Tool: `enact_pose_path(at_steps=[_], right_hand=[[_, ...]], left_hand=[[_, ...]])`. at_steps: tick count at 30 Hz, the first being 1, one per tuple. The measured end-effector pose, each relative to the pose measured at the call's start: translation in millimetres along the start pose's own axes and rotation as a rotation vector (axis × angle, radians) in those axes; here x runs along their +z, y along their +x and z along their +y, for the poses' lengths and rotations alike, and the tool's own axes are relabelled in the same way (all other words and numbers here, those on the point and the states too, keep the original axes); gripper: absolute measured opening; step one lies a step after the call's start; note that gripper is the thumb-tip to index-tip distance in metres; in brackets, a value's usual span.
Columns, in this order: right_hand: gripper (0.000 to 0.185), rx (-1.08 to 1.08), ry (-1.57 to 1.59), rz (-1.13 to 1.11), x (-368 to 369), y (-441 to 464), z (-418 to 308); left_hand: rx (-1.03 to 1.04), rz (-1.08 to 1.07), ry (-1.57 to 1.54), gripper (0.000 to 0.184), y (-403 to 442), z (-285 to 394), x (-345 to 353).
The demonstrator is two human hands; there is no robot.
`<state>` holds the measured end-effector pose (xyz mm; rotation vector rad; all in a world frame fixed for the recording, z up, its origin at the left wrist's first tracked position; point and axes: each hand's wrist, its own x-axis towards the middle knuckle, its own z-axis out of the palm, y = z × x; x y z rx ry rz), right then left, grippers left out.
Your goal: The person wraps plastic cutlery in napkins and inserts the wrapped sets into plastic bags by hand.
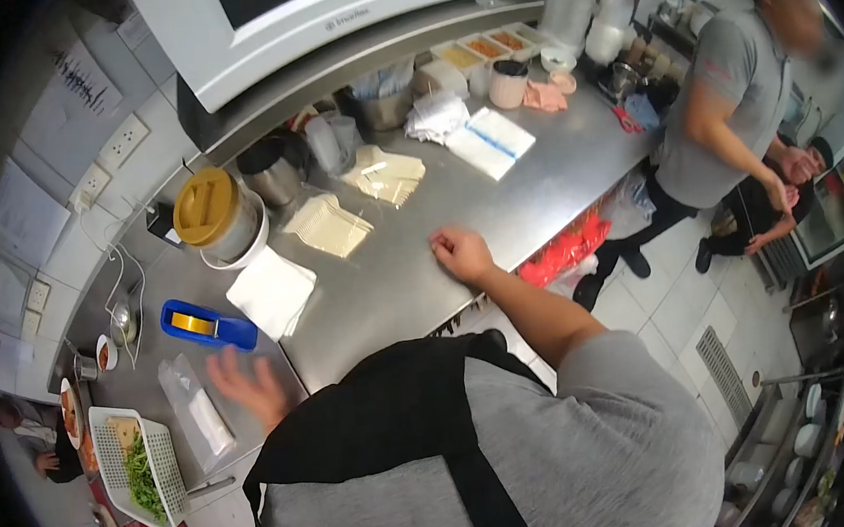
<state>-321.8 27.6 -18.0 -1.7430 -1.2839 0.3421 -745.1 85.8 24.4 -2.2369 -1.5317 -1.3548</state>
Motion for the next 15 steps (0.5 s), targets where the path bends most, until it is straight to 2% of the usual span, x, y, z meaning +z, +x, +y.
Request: enact_pose_path(at_steps=[2, 4, 7, 9, 12, 15], right_hand=[[0.009, -0.083, -0.036, 0.039, -2, 1, 1], [0.009, -0.142, -0.04, 0.051, 1, 0, 8], [0.008, -0.169, -0.085, 0.06, -1, -1, 9], [0.01, -0.22, -0.032, 0.01, -4, -2, 15], [0.022, -0.262, 0.008, -0.083, -29, 9, 15], [0.041, -0.221, -0.194, -0.052, -70, 60, 46]], left_hand=[[-0.005, -0.182, -0.131, 0.057, -32, 52, 15], [0.075, -0.295, -0.302, 0.052, -72, 55, 43], [0.141, -0.338, -0.394, 0.045, -73, 57, 52], [0.136, -0.371, -0.33, 0.039, -54, 72, 39], [0.144, -0.301, -0.244, 0.034, -41, 74, 36], [0.139, -0.27, -0.224, 0.034, -30, 69, 48]])
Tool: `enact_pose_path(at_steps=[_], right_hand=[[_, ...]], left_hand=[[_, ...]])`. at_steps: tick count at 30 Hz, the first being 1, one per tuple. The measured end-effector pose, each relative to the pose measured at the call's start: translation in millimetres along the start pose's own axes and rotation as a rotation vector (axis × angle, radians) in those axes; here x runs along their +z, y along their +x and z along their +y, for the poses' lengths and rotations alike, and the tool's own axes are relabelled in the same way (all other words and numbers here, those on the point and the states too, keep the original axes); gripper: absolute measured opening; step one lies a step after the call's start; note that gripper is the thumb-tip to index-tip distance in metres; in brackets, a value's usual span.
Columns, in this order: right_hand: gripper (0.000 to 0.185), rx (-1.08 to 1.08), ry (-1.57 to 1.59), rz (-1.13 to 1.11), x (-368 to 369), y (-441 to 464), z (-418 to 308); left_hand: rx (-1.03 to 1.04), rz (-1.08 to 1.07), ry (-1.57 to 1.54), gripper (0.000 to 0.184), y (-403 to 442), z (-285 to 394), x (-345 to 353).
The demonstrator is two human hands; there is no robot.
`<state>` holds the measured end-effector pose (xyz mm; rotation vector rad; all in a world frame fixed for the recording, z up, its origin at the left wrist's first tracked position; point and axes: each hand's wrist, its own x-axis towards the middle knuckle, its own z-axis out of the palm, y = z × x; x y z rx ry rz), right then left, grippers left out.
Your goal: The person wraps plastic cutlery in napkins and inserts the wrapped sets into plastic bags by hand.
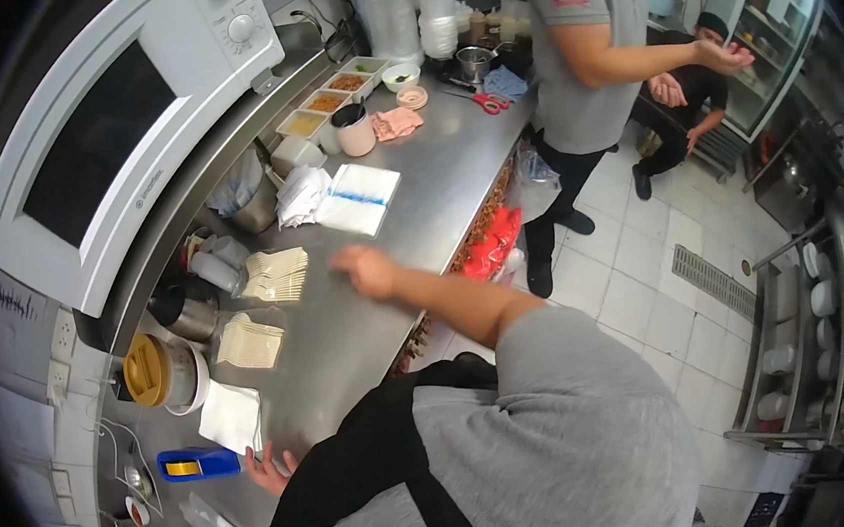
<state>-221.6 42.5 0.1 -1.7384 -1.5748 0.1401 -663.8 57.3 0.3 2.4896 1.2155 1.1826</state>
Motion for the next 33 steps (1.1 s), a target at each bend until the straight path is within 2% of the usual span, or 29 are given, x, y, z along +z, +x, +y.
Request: enact_pose_path(at_steps=[2, 3, 5, 6, 10, 13, 16, 17, 20, 23, 25, 30, 32, 33], right_hand=[[0.053, 0.032, -0.168, 0.045, -25, 28, 43], [0.058, -0.018, -0.234, 0.025, -38, 41, 63], [0.07, -0.068, -0.454, -0.238, -59, 48, 98], [0.063, 0.016, -0.41, -0.406, -61, 46, 117], [0.056, 0.141, -0.573, -0.332, -69, 48, 75], [0.049, -0.134, -0.53, -0.108, -55, 54, 52], [0.042, -0.365, -0.135, -0.371, 5, 82, 58], [0.032, -0.361, -0.065, -0.331, 28, 90, 56], [0.023, -0.284, -0.239, -0.117, 58, 112, 30], [0.015, -0.168, -0.174, -0.122, 67, 129, 20], [0.014, -0.183, -0.137, -0.136, 73, 129, 26], [0.012, -0.218, 0.04, -0.072, 84, 130, 42], [0.017, -0.148, 0.013, -0.069, 82, 131, 36], [0.019, -0.095, -0.002, -0.097, 83, 134, 35]], left_hand=[[0.031, -0.015, 0.08, 0.034, 5, 4, 0], [-0.024, 0.001, 0.061, 0.033, 11, 21, 8], [-0.111, -0.054, 0.018, 0.033, 31, 55, 20], [-0.071, -0.04, 0.07, 0.034, 39, 67, 31], [-0.151, -0.008, -0.004, 0.035, 46, 92, 75], [-0.264, -0.029, -0.058, 0.035, 36, 118, 92], [-0.348, -0.035, -0.098, 0.037, 18, 146, 101], [-0.37, -0.028, -0.1, 0.037, 13, 153, 102], [-0.463, -0.006, -0.079, 0.037, 0, 165, 98], [-0.543, 0.03, -0.035, 0.034, -9, 170, 89], [-0.551, 0.039, -0.001, 0.032, -3, 168, 86], [-0.223, -0.086, 0.251, 0.026, 58, 117, 106], [-0.117, -0.062, 0.325, 0.022, 98, 98, 120], [-0.102, -0.135, 0.383, 0.022, 118, 93, 123]])
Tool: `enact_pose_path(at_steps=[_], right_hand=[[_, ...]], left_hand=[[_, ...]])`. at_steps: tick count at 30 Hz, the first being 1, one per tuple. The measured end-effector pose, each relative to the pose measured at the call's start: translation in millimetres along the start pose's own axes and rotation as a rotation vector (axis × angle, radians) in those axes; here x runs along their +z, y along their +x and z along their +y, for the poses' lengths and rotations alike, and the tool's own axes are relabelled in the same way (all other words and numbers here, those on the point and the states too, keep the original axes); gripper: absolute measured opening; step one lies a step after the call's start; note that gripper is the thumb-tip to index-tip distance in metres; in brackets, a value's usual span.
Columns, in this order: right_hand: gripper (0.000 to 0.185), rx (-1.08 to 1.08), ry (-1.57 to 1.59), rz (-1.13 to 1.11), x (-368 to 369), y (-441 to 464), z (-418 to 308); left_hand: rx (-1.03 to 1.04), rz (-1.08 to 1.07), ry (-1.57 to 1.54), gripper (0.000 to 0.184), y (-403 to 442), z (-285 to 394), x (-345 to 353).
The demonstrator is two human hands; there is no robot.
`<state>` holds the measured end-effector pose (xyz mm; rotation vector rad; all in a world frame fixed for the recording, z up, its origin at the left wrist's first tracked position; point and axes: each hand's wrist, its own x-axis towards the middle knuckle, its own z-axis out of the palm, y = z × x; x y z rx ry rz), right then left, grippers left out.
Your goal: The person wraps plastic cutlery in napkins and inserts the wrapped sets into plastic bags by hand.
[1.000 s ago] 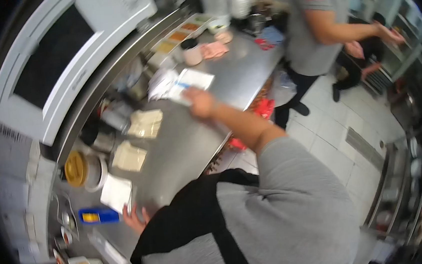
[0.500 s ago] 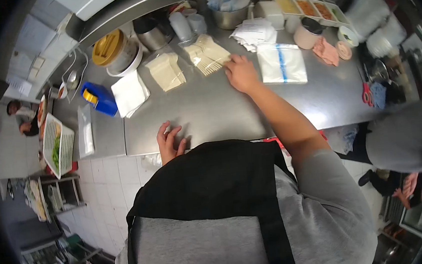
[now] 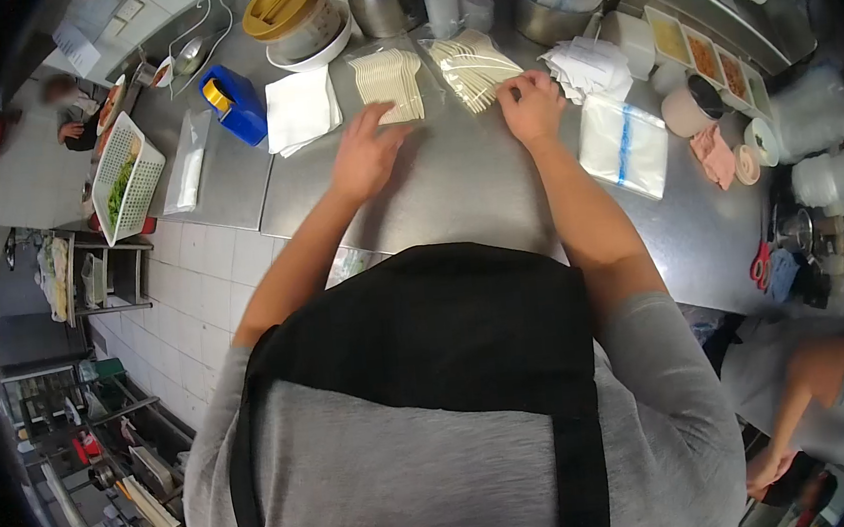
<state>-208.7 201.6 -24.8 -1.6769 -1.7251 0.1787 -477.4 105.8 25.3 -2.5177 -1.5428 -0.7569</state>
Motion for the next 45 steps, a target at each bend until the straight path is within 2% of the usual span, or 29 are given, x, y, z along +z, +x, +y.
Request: enact_pose_path(at_steps=[4, 7, 10, 12, 15, 18, 22, 26, 29, 32, 35, 39, 41, 42, 44, 45], right_hand=[[0.024, 0.092, -0.062, -0.082, -8, 0, -11], [0.024, -0.09, -0.217, 0.093, 13, -14, -15], [0.017, -0.077, -0.105, 0.013, 11, -15, -11], [0.015, -0.071, -0.092, -0.003, 5, -16, -15], [0.016, -0.057, 0.229, 0.021, 10, -10, 3], [0.015, -0.149, 0.126, 0.089, 8, -15, 11], [0.014, -0.141, -0.033, 0.014, -11, -43, 2], [0.014, -0.074, -0.023, -0.037, -49, -90, 10], [0.015, -0.087, -0.028, 0.063, -78, -117, -3], [0.019, -0.116, -0.081, 0.085, -73, -125, -9], [0.021, -0.169, -0.137, 0.122, -44, -106, 0], [0.02, 0.0, -0.046, 0.081, -13, -55, -13], [0.019, -0.046, -0.02, 0.13, -16, -43, -17], [0.019, -0.069, -0.009, 0.153, -20, -39, -15], [0.018, -0.08, -0.005, 0.052, -43, -51, -6], [0.018, -0.087, -0.002, -0.002, -55, -62, -4]], left_hand=[[0.154, -0.137, 0.257, 0.025, 50, -23, 27], [0.213, -0.215, 0.263, 0.022, 63, -28, 28], [0.318, -0.322, 0.145, 0.017, 63, -33, 25], [0.367, -0.274, 0.074, 0.015, 57, -42, 26], [0.458, -0.252, -0.008, 0.015, 59, -45, 22], [0.604, -0.327, 0.007, 0.015, 61, -26, 11], [0.798, -0.398, -0.072, 0.017, 35, 27, 14], [0.767, -0.322, -0.209, 0.021, 10, 58, 24], [0.615, -0.094, -0.329, 0.022, -1, 51, 24], [0.475, -0.114, -0.327, 0.023, -9, 31, 5], [0.534, -0.185, -0.348, 0.024, -24, 8, 21], [0.251, -0.164, -0.282, 0.03, -18, -17, 38], [0.123, -0.116, -0.318, 0.029, -12, -26, 37], [0.114, -0.163, -0.323, 0.029, -12, -25, 32], [0.096, -0.258, -0.335, 0.028, -13, -22, 20], [0.097, -0.206, -0.378, 0.027, -14, -21, 18]])
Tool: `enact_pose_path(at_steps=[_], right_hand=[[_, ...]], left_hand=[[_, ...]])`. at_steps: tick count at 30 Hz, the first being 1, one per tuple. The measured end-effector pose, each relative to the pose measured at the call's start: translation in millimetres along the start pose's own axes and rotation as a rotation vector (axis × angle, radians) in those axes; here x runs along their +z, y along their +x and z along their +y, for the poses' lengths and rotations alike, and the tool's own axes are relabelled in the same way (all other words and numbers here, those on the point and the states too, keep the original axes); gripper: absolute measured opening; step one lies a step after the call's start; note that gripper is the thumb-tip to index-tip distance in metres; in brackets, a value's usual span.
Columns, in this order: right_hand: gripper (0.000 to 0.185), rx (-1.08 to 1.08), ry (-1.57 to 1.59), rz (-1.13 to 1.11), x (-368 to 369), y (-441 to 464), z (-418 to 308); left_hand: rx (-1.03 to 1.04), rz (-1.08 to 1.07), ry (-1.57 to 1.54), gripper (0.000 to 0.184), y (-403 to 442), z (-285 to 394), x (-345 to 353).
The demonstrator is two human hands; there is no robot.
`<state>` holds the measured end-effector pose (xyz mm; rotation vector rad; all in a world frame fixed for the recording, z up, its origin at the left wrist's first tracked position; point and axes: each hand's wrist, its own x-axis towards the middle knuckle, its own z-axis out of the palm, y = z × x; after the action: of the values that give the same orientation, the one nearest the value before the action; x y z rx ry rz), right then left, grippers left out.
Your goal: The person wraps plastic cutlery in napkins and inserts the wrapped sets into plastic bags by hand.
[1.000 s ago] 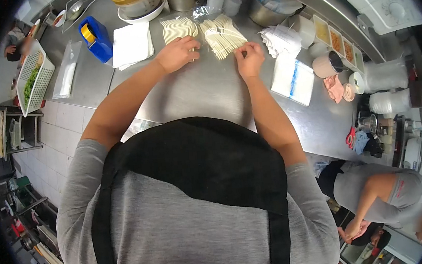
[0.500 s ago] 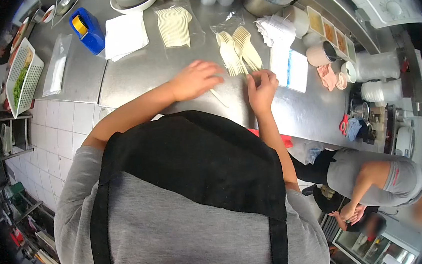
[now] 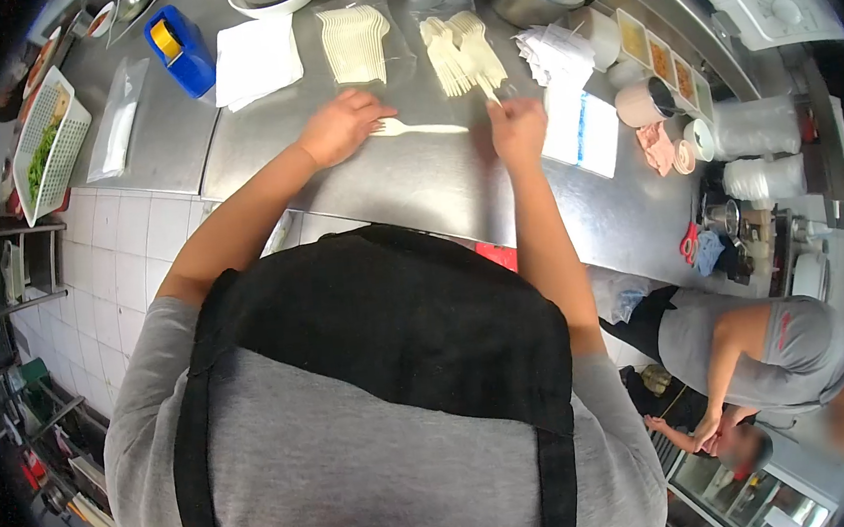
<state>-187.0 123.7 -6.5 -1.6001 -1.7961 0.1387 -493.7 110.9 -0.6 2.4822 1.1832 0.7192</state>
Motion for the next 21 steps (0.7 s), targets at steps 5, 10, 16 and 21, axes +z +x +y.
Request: enact_pose_path(at_steps=[5, 10, 16, 21], right_hand=[[0.029, 0.212, -0.009, -0.016, -35, -61, -18], [0.034, -0.004, -0.144, 0.052, -26, -74, -23], [0.026, 0.174, -0.1, -0.155, -31, -61, -13], [0.019, 0.046, -0.136, -0.073, -28, -65, -27]], left_hand=[[0.059, 0.046, -0.11, 0.031, -9, -3, 2], [0.112, -0.031, -0.182, 0.03, -12, 19, 11], [0.165, -0.116, 0.021, 0.025, -16, 24, 8], [0.169, -0.056, -0.087, 0.032, -44, 24, -5]])
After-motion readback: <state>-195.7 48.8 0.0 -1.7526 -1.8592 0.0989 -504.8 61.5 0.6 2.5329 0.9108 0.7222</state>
